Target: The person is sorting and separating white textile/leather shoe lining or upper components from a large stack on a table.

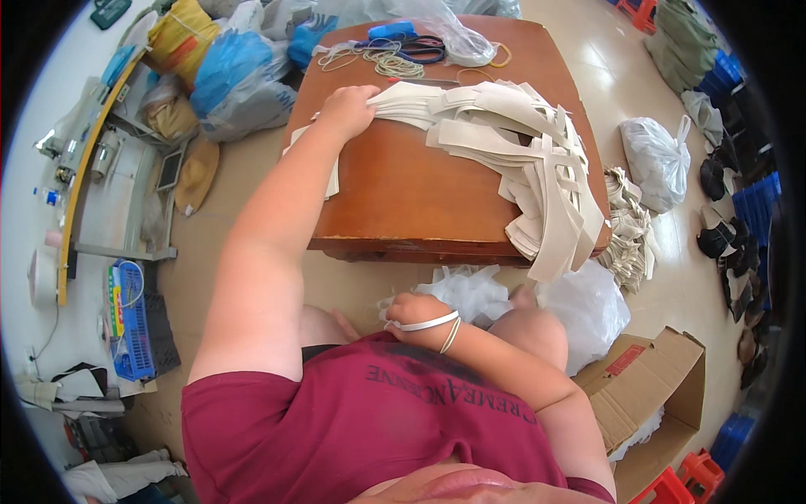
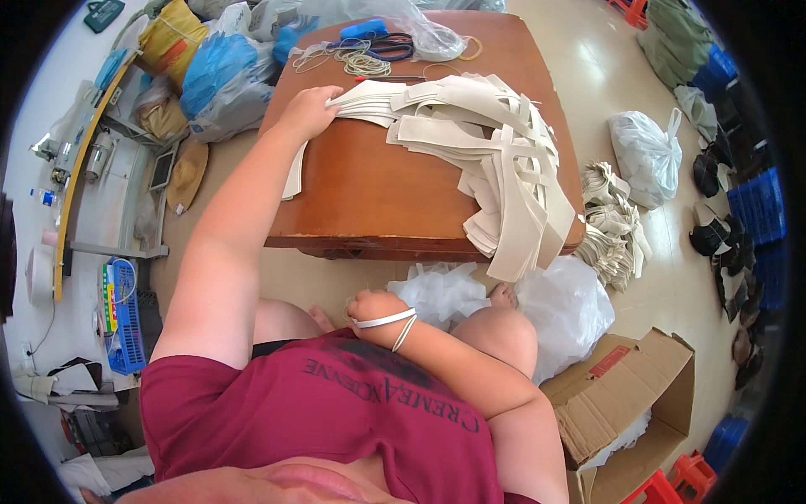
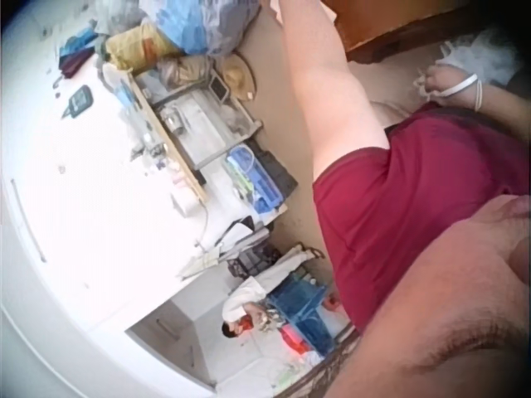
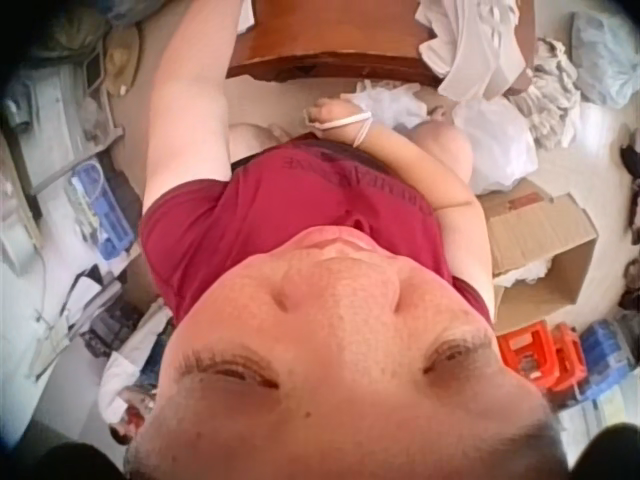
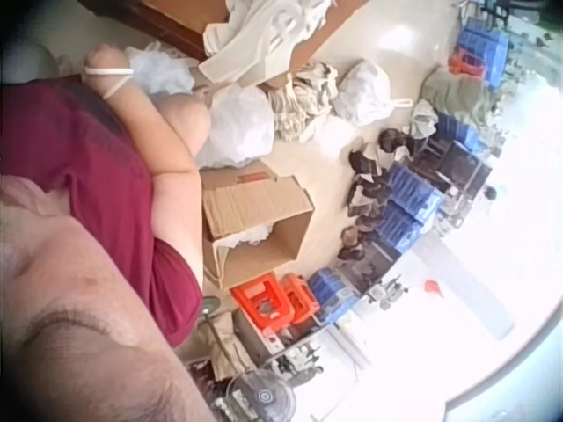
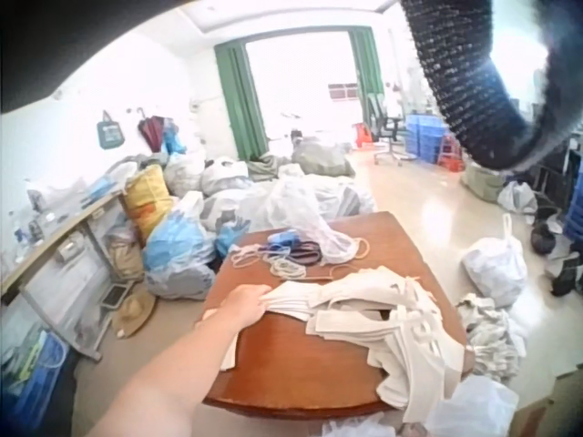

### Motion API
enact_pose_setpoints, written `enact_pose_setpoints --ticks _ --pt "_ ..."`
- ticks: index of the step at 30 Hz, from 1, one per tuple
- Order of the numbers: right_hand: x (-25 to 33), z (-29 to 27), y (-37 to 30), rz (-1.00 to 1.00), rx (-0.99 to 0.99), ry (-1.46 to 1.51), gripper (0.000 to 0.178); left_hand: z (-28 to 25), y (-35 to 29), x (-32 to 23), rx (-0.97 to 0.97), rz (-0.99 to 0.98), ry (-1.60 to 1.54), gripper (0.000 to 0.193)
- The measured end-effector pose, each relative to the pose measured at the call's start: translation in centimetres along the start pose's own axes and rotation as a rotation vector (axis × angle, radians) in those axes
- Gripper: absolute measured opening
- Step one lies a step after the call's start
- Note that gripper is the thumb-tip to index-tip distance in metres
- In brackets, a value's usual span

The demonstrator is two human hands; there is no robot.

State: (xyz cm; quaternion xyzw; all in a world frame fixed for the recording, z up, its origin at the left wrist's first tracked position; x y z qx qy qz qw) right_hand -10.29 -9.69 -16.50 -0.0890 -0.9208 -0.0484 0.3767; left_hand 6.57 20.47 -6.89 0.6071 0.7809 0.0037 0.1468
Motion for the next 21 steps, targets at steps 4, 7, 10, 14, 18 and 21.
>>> enact_pose_setpoints --ticks 4,7,10,14,18,21 --pt "-1.0 -0.1 -0.1 0.015 -0.034 0.008 0.021 1.6 2.4 -0.8 0.108 -0.049 0.005 0.048" --pt "-1.4 -0.4 -0.1 0.013 -0.069 0.017 0.021 1.6 3.0 0.1 0.134 -0.105 -0.149 0.046" --pt "-1.7 -0.6 -0.1 0.033 -0.075 0.011 0.020 2.4 2.9 1.3 0.088 -0.044 -0.142 0.040" --pt "-1.9 -0.7 0.1 0.046 -0.079 0.021 0.020 3.0 2.4 2.4 0.004 -0.006 -0.180 0.033" --pt "-1.7 -0.8 0.2 0.059 -0.077 0.024 0.020 3.4 2.2 3.1 -0.081 -0.093 -0.255 0.030" --pt "-1.7 -0.8 0.3 0.067 -0.044 0.008 0.020 3.4 2.2 3.2 -0.104 -0.092 -0.243 0.029"
Point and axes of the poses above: each hand's wrist, its own y-axis towards the middle knuckle, its own z-axis out of the palm, x = y × z, the point moved 2 cm from there along y, towards the middle knuckle, and after that the axes turned 2 degrees about -x, right-handed, at the moved point
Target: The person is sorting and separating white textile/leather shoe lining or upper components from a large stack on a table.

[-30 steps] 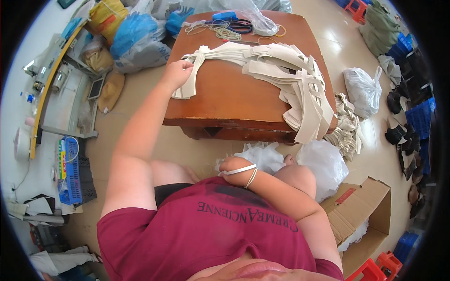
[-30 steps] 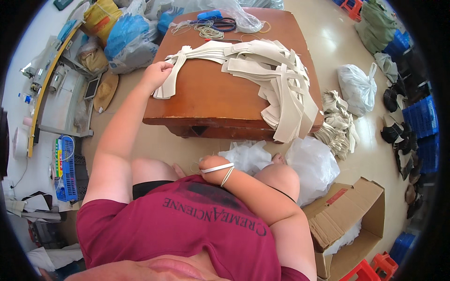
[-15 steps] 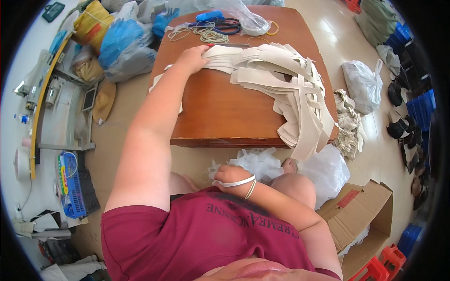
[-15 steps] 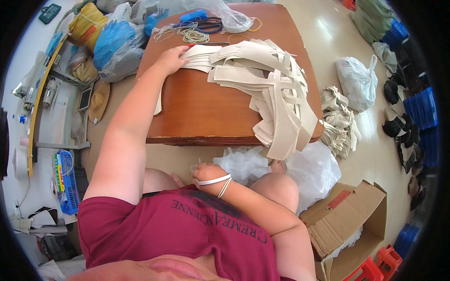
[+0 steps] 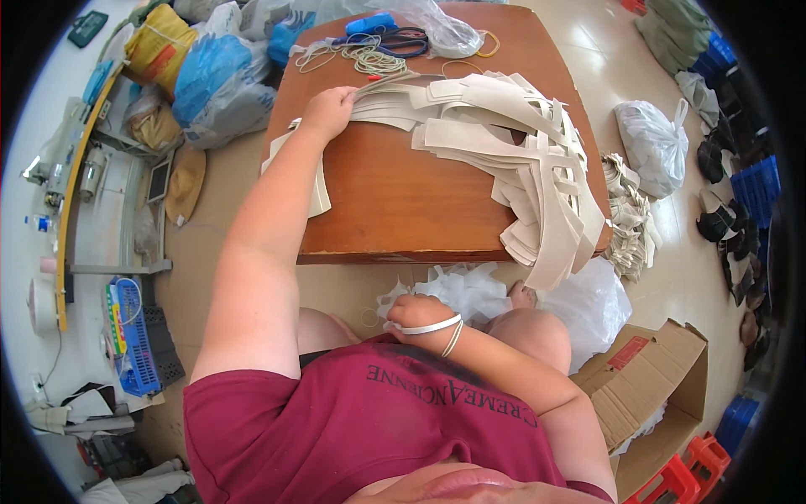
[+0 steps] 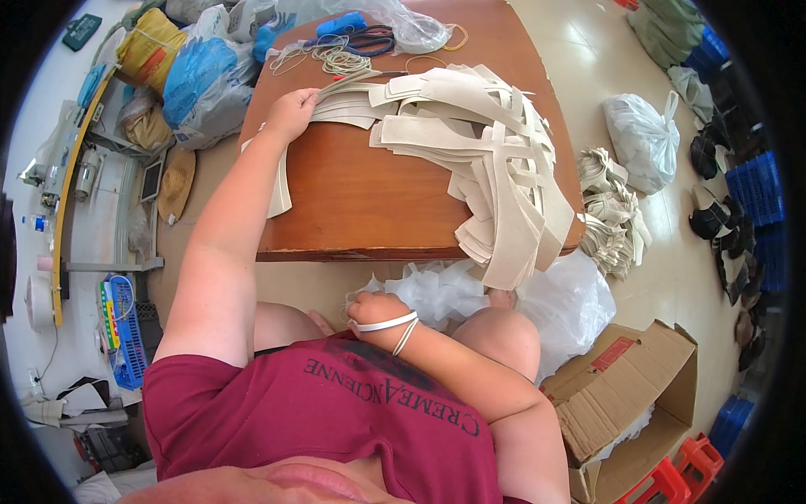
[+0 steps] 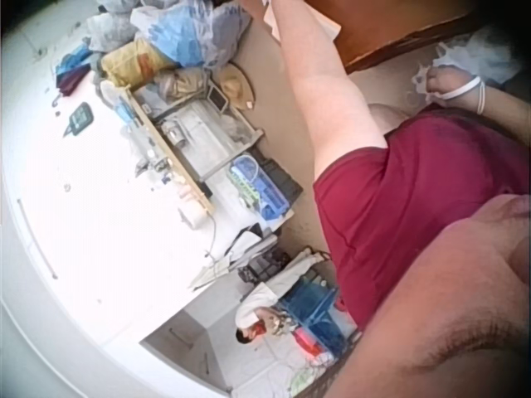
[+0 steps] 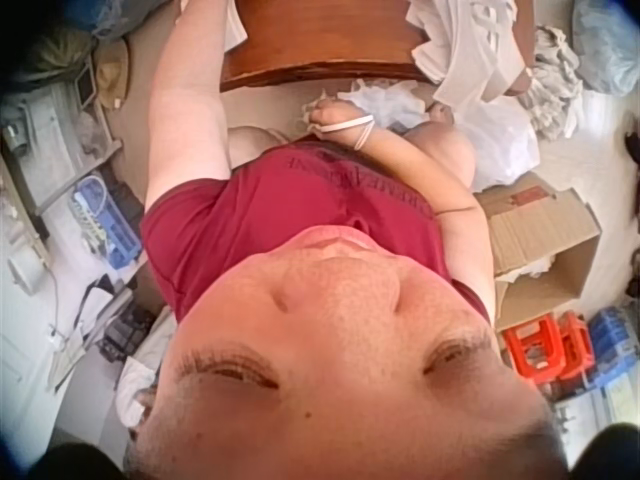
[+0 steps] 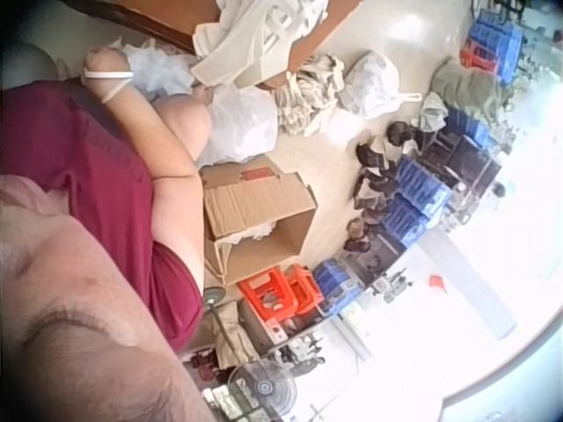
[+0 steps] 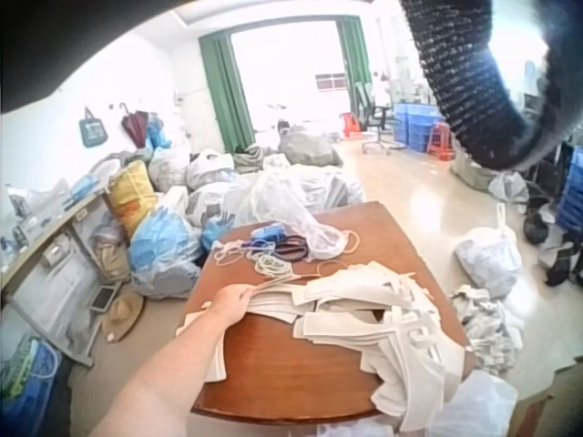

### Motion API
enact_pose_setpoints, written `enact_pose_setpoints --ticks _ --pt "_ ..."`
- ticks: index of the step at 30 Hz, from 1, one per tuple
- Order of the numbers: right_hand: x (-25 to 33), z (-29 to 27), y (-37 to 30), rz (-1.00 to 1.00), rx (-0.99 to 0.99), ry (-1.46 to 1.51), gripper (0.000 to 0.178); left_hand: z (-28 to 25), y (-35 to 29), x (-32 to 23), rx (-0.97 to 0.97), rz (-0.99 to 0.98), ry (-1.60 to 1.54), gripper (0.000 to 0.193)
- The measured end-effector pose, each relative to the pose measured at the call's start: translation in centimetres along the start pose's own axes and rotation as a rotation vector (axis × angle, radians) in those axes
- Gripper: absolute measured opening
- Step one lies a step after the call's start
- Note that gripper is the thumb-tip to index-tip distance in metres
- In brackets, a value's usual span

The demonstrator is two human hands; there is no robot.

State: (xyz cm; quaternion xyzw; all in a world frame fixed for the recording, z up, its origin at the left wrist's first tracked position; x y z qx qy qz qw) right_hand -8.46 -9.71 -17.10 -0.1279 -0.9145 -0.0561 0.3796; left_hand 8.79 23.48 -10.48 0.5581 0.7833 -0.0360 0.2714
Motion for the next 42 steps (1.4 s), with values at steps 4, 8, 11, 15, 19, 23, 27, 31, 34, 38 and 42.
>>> enact_pose_setpoints --ticks 4,8,11,15,19,23,27,31,34,38,42 --pt "0.0 0.0 0.0 0.028 0.042 0.010 0.019 0.1 0.1 0.4 -0.020 -0.040 -0.029 0.030" --pt "0.1 -0.1 0.0 0.018 0.026 0.012 0.018 0.5 0.0 2.0 -0.128 -0.034 0.001 0.032" --pt "0.2 -0.4 0.0 0.013 0.018 0.022 0.021 0.6 0.1 2.7 -0.167 -0.087 -0.047 0.033" --pt "0.1 -0.6 0.1 0.013 0.015 0.024 0.020 0.6 0.4 3.1 -0.168 -0.125 -0.049 0.031" --pt "0.1 -0.7 0.2 0.017 0.024 0.022 0.020 0.9 0.0 2.3 -0.268 -0.109 -0.061 0.032" --pt "0.0 -0.8 0.2 0.031 0.036 0.027 0.020 0.6 -0.6 0.6 -0.220 -0.088 0.048 0.032" --pt "0.1 -0.8 0.2 0.034 0.031 0.032 0.021 0.7 -0.5 1.1 -0.180 0.070 0.148 0.029" --pt "-0.1 -0.7 0.1 0.033 0.017 0.038 0.021 0.6 -0.3 0.9 -0.116 0.087 0.174 0.027" --pt "-0.1 -0.6 0.2 0.034 0.024 0.034 0.021 -0.4 -0.3 0.8 -0.251 0.060 -0.002 0.029" --pt "-0.1 -0.2 0.0 0.018 0.024 0.040 0.022 -4.6 -0.7 0.2 -0.282 -0.129 -0.257 0.029" --pt "0.1 0.1 -0.3 -0.011 0.039 0.035 0.021 -10.4 -2.4 0.8 -0.508 -0.095 -0.487 0.029"
Point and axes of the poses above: each hand's wrist, its own y-axis towards the middle knuckle, its own z-axis out of the palm, x = y × z, the point moved 2 cm from there along y, towards the middle knuckle, and after that the axes turned 2 degrees about -x, right-handed, at the moved point
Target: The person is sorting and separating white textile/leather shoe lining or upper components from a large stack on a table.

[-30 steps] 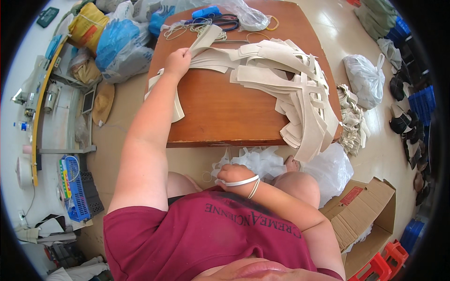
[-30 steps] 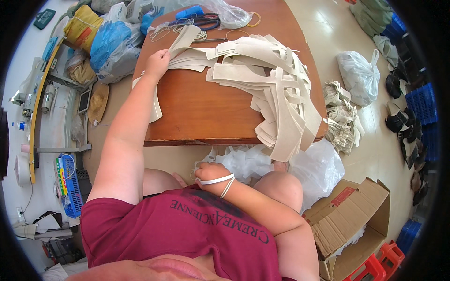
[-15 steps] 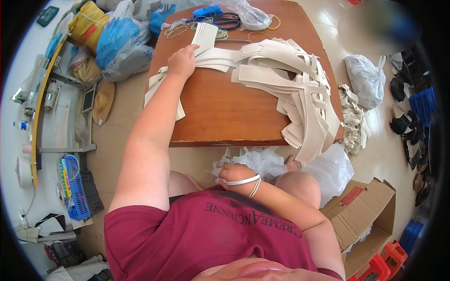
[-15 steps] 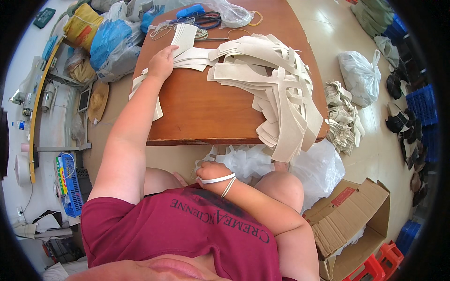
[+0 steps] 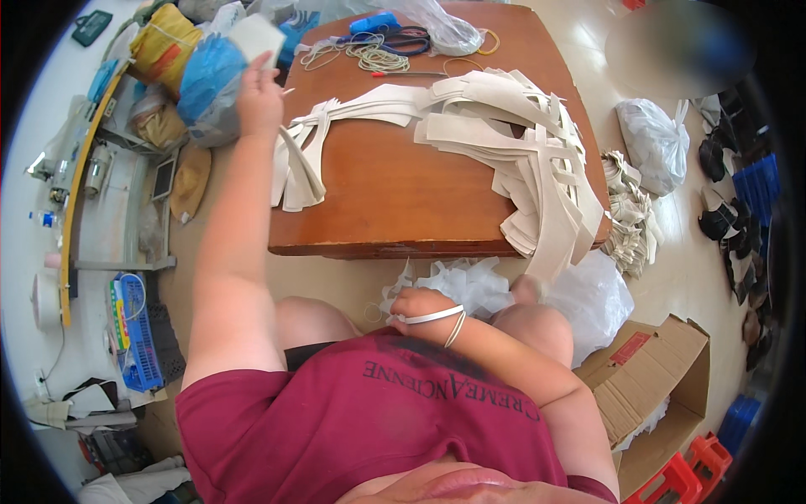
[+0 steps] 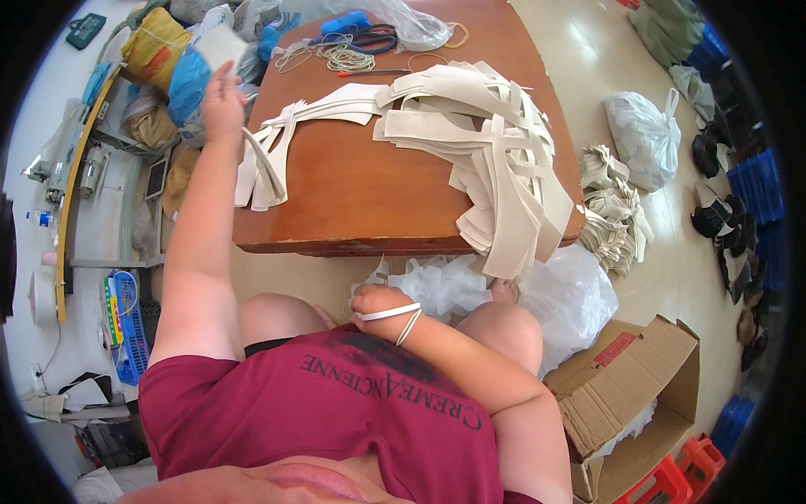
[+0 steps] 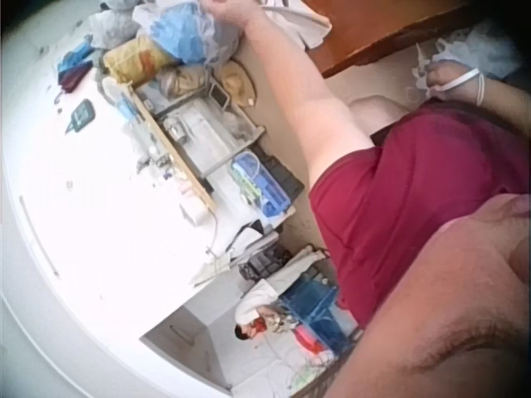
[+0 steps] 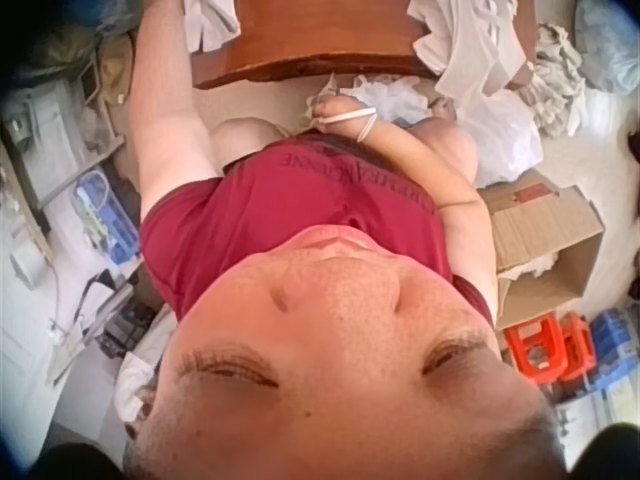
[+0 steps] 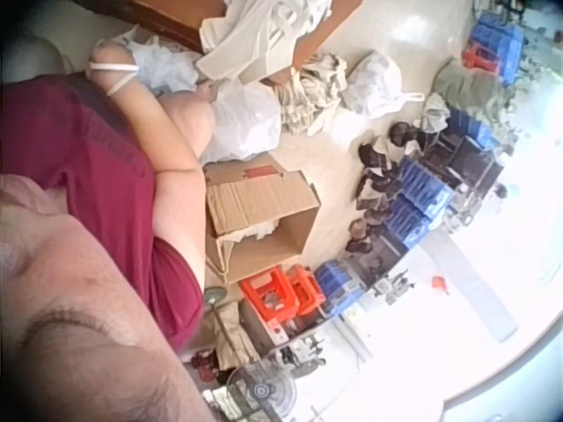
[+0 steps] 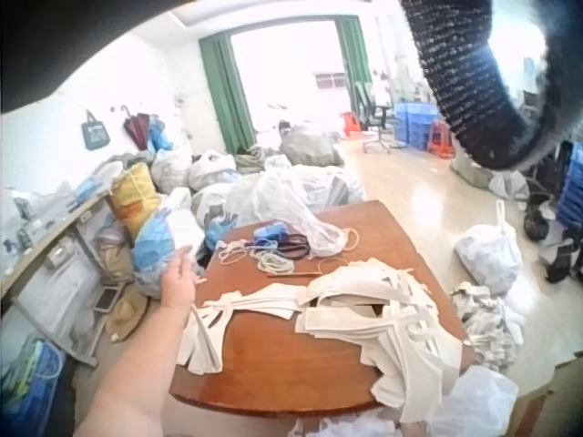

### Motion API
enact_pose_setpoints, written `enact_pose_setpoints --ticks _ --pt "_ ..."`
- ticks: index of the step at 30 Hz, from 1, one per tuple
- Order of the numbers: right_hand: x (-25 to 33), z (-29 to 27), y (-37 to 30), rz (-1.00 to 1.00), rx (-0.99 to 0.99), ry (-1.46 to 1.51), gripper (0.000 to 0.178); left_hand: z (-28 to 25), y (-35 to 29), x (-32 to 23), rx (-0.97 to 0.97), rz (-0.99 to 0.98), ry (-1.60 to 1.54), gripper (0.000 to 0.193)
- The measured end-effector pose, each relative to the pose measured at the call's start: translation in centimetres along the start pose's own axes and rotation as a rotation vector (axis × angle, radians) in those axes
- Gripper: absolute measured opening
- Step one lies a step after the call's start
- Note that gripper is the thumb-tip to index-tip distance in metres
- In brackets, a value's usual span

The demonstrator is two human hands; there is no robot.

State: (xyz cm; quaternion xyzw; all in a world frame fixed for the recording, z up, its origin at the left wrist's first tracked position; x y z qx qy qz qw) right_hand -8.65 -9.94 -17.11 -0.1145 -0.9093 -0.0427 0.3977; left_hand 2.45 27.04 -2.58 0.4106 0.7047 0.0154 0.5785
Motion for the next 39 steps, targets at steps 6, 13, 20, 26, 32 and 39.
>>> enact_pose_setpoints --ticks 6,13,20,26,32,39 --pt "1.2 -0.4 -0.2 -0.164 -0.047 0.060 0.022 -8.3 -5.1 -9.1 -0.073 -0.088 -0.560 0.030" --pt "2.2 -1.1 -1.6 -0.268 -0.272 0.413 0.036 -8.5 -14.1 -17.5 0.175 -0.298 -1.013 0.027" --pt "5.0 -1.3 -2.7 -0.261 -0.444 0.518 0.076 -6.8 -22.4 -22.1 0.327 -0.406 -1.254 0.029" --pt "4.6 1.9 -4.7 0.107 -0.223 0.472 0.078 -6.4 -27.0 -25.7 0.375 -0.248 -1.422 0.035" --pt "8.8 3.8 -4.4 -0.121 0.174 0.529 0.080 -5.4 -26.4 -28.4 0.318 0.099 -1.210 0.054" --pt "13.6 -0.6 -4.0 -0.223 -0.071 1.501 0.106 -4.2 -27.7 -28.2 0.267 0.205 -1.144 0.062"
Point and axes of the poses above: each hand's wrist, its own y-axis towards the middle knuckle, its own z-axis out of the palm, x = y × z, the point moved 2 cm from there along y, towards the middle knuckle, and after that the axes turned 2 degrees about -x, right-handed, at the moved point
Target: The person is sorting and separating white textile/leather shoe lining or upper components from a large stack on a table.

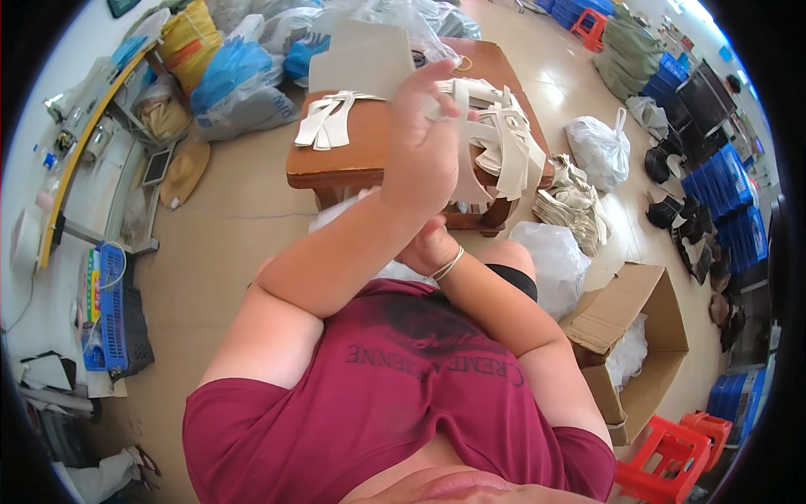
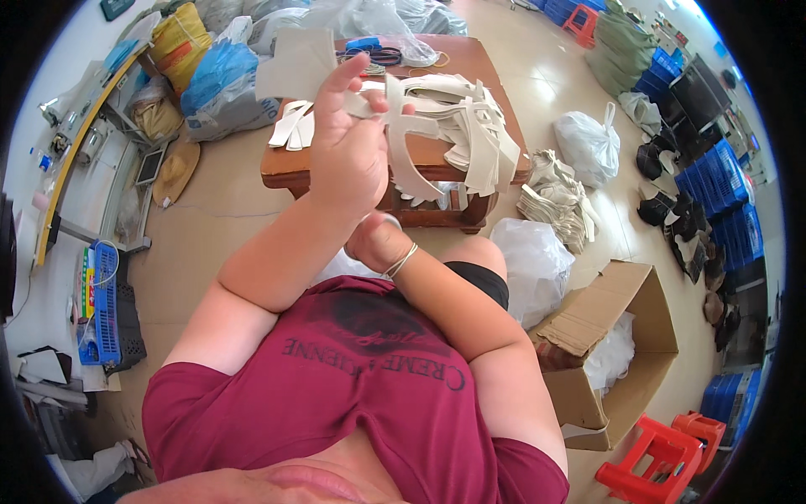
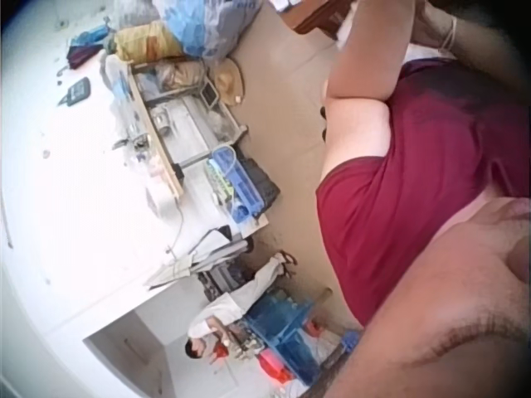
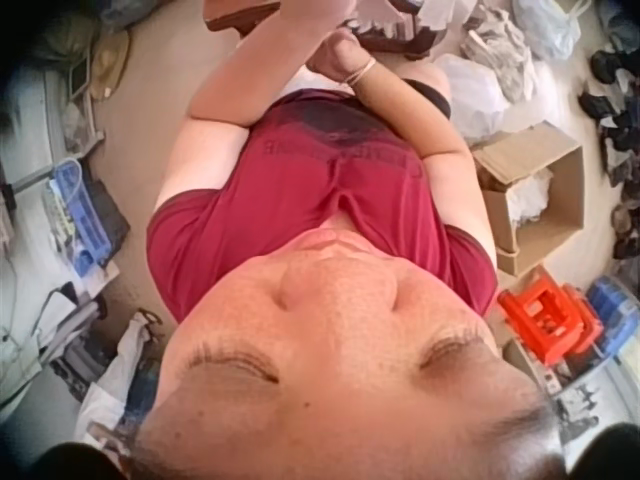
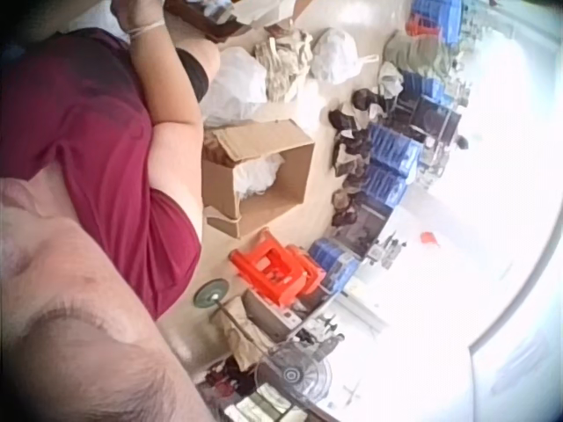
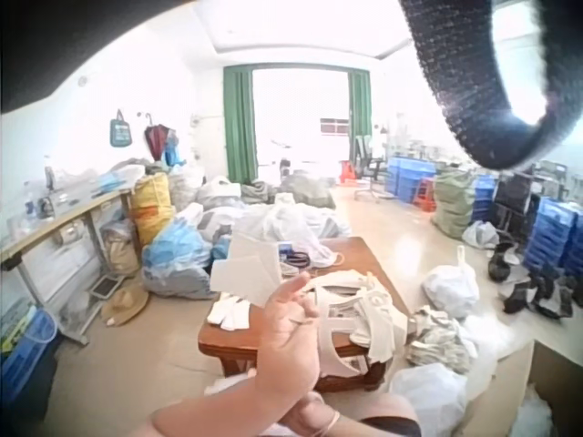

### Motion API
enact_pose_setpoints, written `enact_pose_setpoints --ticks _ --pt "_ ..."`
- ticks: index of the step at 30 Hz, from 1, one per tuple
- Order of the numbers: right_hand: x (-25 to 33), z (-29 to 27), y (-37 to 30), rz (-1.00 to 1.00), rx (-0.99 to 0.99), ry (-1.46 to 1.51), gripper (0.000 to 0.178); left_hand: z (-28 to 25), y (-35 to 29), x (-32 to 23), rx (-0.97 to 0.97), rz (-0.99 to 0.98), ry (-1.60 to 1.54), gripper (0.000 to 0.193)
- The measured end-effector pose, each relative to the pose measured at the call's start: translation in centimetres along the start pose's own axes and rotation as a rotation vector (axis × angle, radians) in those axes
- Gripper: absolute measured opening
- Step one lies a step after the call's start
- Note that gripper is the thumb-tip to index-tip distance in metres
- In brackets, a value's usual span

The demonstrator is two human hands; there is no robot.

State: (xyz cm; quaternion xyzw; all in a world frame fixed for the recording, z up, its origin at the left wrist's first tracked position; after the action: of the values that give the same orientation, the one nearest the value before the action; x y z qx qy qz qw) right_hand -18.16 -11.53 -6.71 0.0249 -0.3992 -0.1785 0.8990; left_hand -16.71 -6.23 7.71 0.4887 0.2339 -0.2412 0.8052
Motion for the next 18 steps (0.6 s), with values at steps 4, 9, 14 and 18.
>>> enact_pose_setpoints --ticks 4,9,14,18 --pt "2.8 2.2 0.9 -0.200 -0.037 0.190 0.101 0.1 -1.9 -1.2 -0.057 -0.062 0.011 0.064" --pt "4.4 2.1 1.0 -0.385 -0.126 0.381 0.081 -1.2 -2.8 -2.5 -0.152 -0.079 -0.030 0.064" --pt "6.2 1.0 -0.3 -0.452 -0.448 0.280 0.066 -5.6 -5.0 -1.4 -0.147 -0.026 0.075 0.066" --pt "6.8 0.5 -1.2 -0.554 -0.580 0.032 0.059 -9.0 -8.5 -1.0 -0.096 -0.321 0.095 0.076"
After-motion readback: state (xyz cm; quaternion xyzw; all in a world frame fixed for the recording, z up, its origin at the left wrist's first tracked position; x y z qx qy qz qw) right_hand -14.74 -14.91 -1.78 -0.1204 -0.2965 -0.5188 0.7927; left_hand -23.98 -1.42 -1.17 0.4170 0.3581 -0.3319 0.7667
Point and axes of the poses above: each hand's wrist, its own y-axis towards the middle knuckle, its own z-axis out of the palm, x = y × z, the point moved 2 cm from there along y, towards the middle knuckle, and after that the axes turned 2 degrees about -x, right-handed, at the moved point
